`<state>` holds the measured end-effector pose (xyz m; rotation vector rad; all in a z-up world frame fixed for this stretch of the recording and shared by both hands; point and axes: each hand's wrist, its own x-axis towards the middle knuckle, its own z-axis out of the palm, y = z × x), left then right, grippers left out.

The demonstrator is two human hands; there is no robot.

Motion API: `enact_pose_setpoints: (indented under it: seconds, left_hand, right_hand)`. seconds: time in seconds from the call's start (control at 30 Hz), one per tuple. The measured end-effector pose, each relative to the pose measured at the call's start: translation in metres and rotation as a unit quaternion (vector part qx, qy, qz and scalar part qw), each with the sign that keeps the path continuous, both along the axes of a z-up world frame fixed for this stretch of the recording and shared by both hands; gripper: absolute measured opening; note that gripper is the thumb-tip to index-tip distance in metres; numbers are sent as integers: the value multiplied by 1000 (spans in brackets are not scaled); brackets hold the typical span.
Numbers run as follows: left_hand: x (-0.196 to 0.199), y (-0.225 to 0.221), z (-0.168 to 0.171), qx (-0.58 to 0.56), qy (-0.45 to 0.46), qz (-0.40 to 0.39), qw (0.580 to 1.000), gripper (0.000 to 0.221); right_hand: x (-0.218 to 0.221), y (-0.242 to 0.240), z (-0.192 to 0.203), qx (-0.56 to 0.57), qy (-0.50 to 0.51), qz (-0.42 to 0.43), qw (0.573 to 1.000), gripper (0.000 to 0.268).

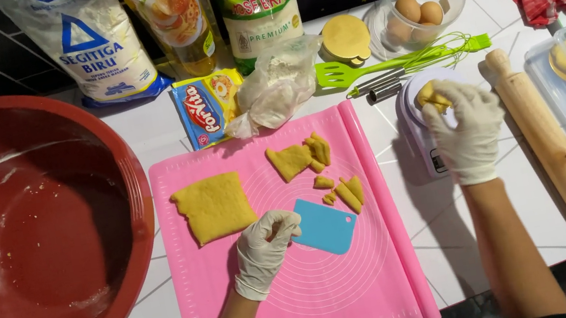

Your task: Shaping small pieces of yellow dough into circular balls by hand on a silicone mat.

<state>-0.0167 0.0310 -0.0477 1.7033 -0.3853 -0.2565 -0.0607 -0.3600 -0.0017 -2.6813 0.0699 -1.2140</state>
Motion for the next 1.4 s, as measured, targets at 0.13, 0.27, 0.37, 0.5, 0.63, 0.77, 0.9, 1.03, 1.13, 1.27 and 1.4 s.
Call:
enact_pose_setpoints:
  seconds: [0.13,0.27,0.37,0.5,0.63,0.77,0.9,1.03,1.13,1.27,1.4]
  left_hand:
    - [1,5,17,-4,-26,-62,998,31]
    - [2,5,23,32,-43,-64,996,38]
    - [2,6,24,56,-55,-55,995,38]
    - [1,5,21,68,-97,-33,992,38]
    - [2,4,27,68,-65,-50,994,39]
    - [2,5,26,79,-64,-49,994,36]
    - [2,4,25,77,-55,-46,994,36]
    - [3,3,16,-89,-40,-53,994,31]
    - [4,2,14,-99,-27,-46,994,32]
    - [5,-1,14,-115,-11,-74,991,42]
    - [-6,-4,12,-92,61,-100,989,53]
  right_hand:
    - [-5,-49,-14,5,140,-141,980,55]
    - [-2,-61,-20,10,184,-134,974,54]
    - [1,-54,-17,66,227,-159,959,45]
    - [5,-53,-10,68,292,-189,935,43]
    - [3,-51,-14,44,264,-200,943,47]
    - [4,-11,17,272,226,-143,924,35]
    - [7,15,33,360,181,-92,911,49]
    - [7,37,38,426,165,-96,884,57]
    - [2,83,49,502,175,-41,846,47]
    - [-6,148,41,590,265,73,759,44]
    - [-3,206,55,666,293,130,673,38]
